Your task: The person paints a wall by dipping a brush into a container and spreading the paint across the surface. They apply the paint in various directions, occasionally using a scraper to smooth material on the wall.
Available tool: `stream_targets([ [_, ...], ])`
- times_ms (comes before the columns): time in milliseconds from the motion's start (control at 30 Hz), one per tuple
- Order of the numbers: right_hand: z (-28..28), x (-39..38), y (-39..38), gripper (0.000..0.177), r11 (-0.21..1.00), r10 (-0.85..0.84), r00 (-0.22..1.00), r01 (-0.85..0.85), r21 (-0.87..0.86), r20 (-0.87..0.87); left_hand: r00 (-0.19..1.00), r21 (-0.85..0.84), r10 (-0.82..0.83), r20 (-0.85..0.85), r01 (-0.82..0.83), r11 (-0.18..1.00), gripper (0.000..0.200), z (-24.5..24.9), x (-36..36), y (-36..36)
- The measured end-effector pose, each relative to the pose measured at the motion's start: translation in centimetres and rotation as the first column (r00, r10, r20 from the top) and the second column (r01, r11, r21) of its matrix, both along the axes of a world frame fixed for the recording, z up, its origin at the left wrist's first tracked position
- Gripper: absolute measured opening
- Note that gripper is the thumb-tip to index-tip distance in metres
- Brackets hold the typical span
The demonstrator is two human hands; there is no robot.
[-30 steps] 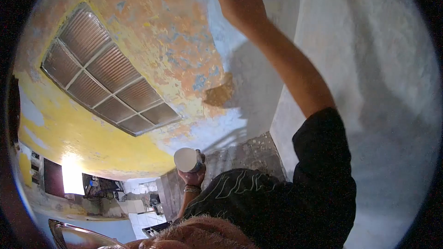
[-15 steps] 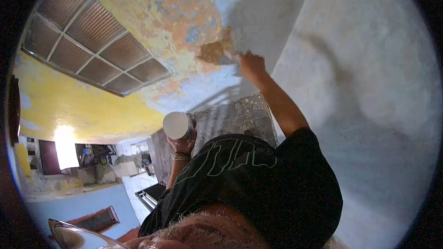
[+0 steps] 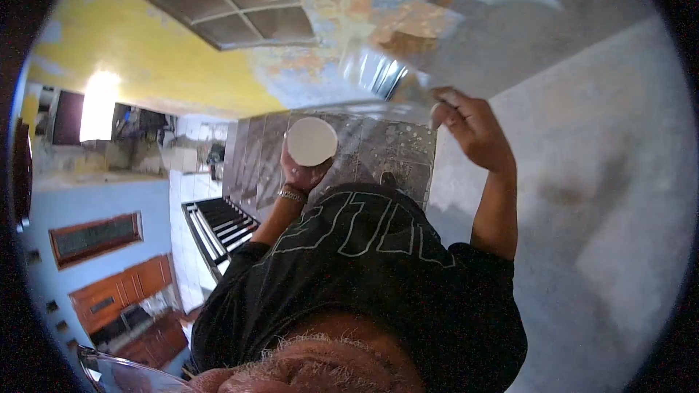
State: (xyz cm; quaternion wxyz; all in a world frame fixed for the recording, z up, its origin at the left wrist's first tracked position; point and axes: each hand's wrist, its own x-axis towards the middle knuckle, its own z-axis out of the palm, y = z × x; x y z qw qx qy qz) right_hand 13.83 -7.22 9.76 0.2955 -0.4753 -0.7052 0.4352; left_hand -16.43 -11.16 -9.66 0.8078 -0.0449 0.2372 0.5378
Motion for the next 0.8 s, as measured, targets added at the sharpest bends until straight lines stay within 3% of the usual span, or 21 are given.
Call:
stream_targets([
  [67, -1.4, -1.7, 0.2, 0.024, 0.997, 0.062, 0.998, -0.06, -0.052, 0.034, 0.986, -0.052, 0.036, -0.165, -0.045, 0.998, 0.065, 1.7, 1.3, 0.4],
  [133, -1.5, -2.5, 0.4, 0.023, 0.988, 0.099, 0.985, -0.115, 0.107, 0.144, 0.993, -0.062, 0.031, -0.113, -0.038, 0.997, 0.064, 0.1, 1.2, 0.3],
  [200, -0.1, -3.1, 0.6, 0.023, 0.98, 0.146, 0.962, -0.172, 0.097, 0.233, 0.999, 0.093, -0.05, 0.01, 0.049, 0.994, 0.065, -1.8, 0.7, 0.4],
  [267, 1.3, -3.7, 1.0, 0.024, 0.971, 0.182, 0.931, -0.221, 0.091, 0.318, 1.0, 0.025, 0.014, -0.024, -0.014, 1.0, 0.066, -1.2, 1.4, 0.6],
  [333, 2.0, -4.3, 1.5, 0.024, 0.938, 0.193, 0.802, -0.32, 0.134, 0.566, 0.998, 0.049, 0.006, -0.067, -0.003, 0.999, 0.067, -1.6, 1.4, 0.7],
  [467, 2.2, -6.4, 2.8, 0.023, 0.908, 0.222, 0.734, -0.395, 0.137, 0.642, 0.995, 0.044, -0.002, -0.104, 0.007, 0.999, 0.068, -2.3, 1.7, 1.0],
  [533, 2.1, -7.5, 3.3, 0.021, 0.858, 0.281, 0.598, -0.507, 0.084, 0.751, 0.995, 0.043, -0.004, -0.101, 0.008, 0.999, 0.068, -2.8, 1.8, 1.1],
  [667, 0.8, -8.9, 4.1, 0.02, 0.841, 0.321, 0.537, -0.541, 0.026, 0.78, 0.999, 0.031, -0.025, -0.022, 0.025, 0.999, 0.06, -3.1, 2.0, 1.3],
  [733, 0.7, -9.5, 4.4, 0.02, 0.84, 0.355, 0.44, -0.537, -0.074, 0.825, 0.999, 0.033, -0.036, -0.032, 0.037, 0.999, 0.06, -2.9, 2.2, 1.3],
  [800, 0.9, -9.0, 4.4, 0.02, 0.841, 0.346, 0.469, -0.539, -0.047, 0.813, 0.998, 0.038, -0.048, -0.043, 0.05, 0.998, 0.06, -2.9, 2.4, 1.4],
])
